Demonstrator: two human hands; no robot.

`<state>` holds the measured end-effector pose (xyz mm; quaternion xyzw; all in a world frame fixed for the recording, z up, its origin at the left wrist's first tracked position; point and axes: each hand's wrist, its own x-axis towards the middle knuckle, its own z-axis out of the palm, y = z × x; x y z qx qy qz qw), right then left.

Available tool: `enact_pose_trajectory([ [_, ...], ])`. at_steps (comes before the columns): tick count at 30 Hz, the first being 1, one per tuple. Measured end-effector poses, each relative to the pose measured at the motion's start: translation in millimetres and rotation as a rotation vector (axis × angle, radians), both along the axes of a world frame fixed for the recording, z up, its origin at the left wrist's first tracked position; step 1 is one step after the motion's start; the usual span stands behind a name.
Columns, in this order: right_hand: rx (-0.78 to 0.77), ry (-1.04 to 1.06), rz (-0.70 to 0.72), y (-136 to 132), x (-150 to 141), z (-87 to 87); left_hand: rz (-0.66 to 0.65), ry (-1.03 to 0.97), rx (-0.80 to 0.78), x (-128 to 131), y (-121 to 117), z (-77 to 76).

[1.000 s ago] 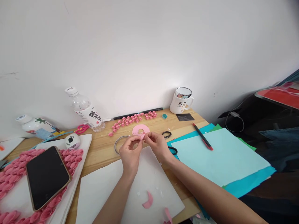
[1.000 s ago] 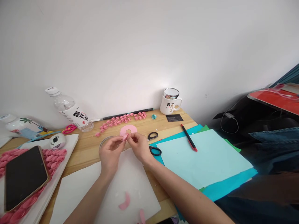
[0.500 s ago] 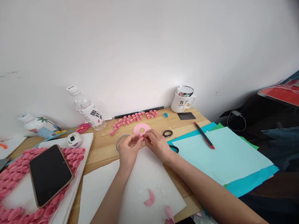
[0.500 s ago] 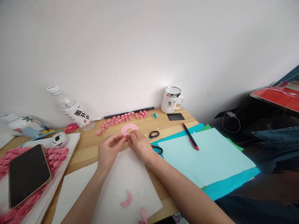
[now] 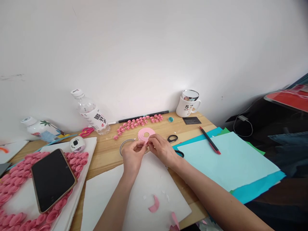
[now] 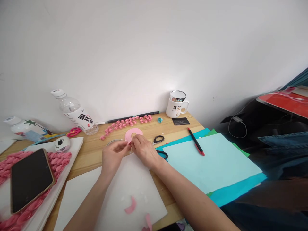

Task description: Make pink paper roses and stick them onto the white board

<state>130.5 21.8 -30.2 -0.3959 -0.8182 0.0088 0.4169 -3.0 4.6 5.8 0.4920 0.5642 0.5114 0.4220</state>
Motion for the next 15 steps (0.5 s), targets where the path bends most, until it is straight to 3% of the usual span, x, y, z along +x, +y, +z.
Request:
enact_pose_trajectory([
  [7, -0.242, 0.464, -0.048, -3.3, -10.1, -1.2, 0.099, -0.202, 0.001, 7.4, -1.7, -3.1],
  [15, -0.951, 1.028, 0.054, -8.1, -17.4, 9.0, 0.116, -0.176, 0.085, 13.4, -4.2, -9.7],
])
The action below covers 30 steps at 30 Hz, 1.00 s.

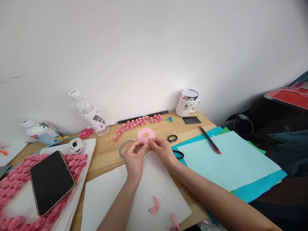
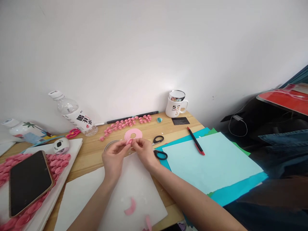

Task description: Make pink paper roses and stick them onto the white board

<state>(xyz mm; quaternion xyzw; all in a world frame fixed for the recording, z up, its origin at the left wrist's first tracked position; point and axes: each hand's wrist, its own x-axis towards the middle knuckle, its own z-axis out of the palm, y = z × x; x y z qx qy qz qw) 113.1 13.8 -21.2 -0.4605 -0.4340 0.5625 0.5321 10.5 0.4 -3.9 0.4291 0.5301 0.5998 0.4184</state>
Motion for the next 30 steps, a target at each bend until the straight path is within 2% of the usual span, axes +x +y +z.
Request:
enact_pose_trajectory([
  [4, -0.108, 0.180, 0.022, 0.7, -1.1, -4.6, 0.003, 0.018, -0.021, 2.2, 0.4, -3.6],
  [8, -0.045, 0.059, -0.036, 4.1, 2.1, -6.7, 0.001, 0.060, -0.002, 1.9, 1.6, -3.6],
  [11, 0.135, -0.161, -0.093, 5.8, 6.4, -4.0, -0.032, 0.065, -0.027, 0.8, 1.5, 1.4],
  [15, 0.514, -0.542, -0.160, 6.7, 11.5, -4.0, -0.062, 0.065, -0.067, -2.6, 1.6, 8.4],
  [17, 0.690, -0.714, -0.164, 7.7, 13.8, -6.3, -0.084, 0.064, -0.077, -5.6, 2.7, 9.6],
  [20, 0.869, -0.891, -0.119, 9.6, 17.2, -8.7, -0.129, 0.116, -0.089, -11.4, 5.2, 9.7],
  [25, 1.025, -1.067, -0.017, 10.0, 20.5, -6.4, -0.128, 0.204, -0.119, -17.2, 7.3, 11.4],
  [30, 1.034, -1.073, -0.013, 9.4, 19.6, -6.9, -0.132, 0.135, -0.137, -15.4, 5.2, 13.4],
])
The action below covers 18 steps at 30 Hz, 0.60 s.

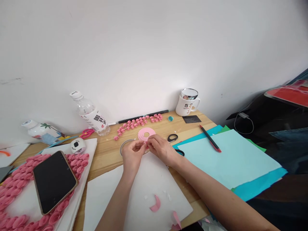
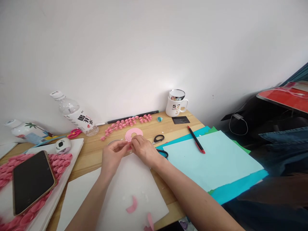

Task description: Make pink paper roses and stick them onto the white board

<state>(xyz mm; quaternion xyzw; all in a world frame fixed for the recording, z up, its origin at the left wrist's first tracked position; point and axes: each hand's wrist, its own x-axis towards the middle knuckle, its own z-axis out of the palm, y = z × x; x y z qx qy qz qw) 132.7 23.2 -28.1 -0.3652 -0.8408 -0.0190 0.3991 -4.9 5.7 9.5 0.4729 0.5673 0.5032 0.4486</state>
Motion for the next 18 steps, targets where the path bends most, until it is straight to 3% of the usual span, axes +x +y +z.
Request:
enact_pose_trajectory([
  [7, -0.153, 0.291, -0.097, -2.4, -7.0, -3.2, 0.068, -0.136, 0.047, 7.5, -2.9, -4.7],
  [18, -0.958, 0.935, -0.088, -11.0, -17.5, 11.2, 0.186, -0.156, 0.104, 14.4, -3.2, -13.9],
])
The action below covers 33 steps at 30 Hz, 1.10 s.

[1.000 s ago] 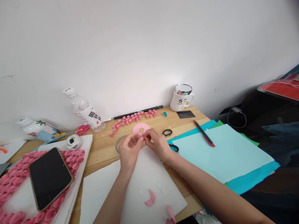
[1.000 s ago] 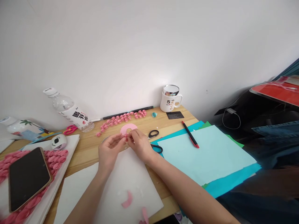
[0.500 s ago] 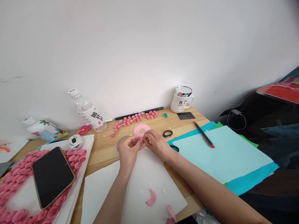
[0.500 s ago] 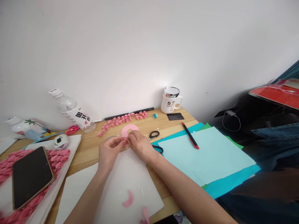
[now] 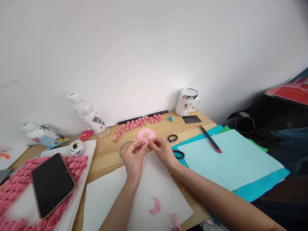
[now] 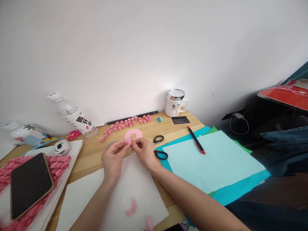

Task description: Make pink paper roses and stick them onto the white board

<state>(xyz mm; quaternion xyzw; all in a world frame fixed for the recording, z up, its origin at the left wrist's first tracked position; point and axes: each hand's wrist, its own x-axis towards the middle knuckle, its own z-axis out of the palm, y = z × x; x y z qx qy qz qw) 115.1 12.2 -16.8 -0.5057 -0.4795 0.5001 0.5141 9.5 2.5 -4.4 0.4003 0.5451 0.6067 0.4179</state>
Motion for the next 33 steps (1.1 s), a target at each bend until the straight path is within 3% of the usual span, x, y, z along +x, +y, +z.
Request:
enact_pose_trajectory([
  [5, -0.122, 0.224, 0.044, 0.5, -1.9, -2.1, 0.025, -0.003, -0.013, 5.2, -1.2, -3.1],
  [8, -0.051, 0.093, 0.020, 0.8, -0.5, -4.3, 0.028, 0.002, -0.010, 6.2, -1.6, -4.7],
  [13, 0.382, -0.371, -0.062, 3.2, 6.2, -7.8, -0.064, 0.081, -0.034, -0.2, 0.2, 0.1],
  [16, 0.678, -0.628, -0.012, 7.1, 11.1, -11.5, -0.176, 0.177, -0.070, -7.3, 2.5, 5.9],
  [21, 0.896, -0.874, 0.136, 10.6, 16.2, -15.4, -0.245, 0.197, -0.092, -16.1, 5.0, 9.5],
  [26, 0.904, -0.876, 0.156, 9.4, 15.6, -14.8, -0.243, 0.151, -0.127, -18.5, 4.8, 9.9],
  [33, 0.718, -0.741, 0.036, 7.9, 12.7, -13.1, -0.143, 0.071, -0.089, -12.9, 4.5, 7.7],
])
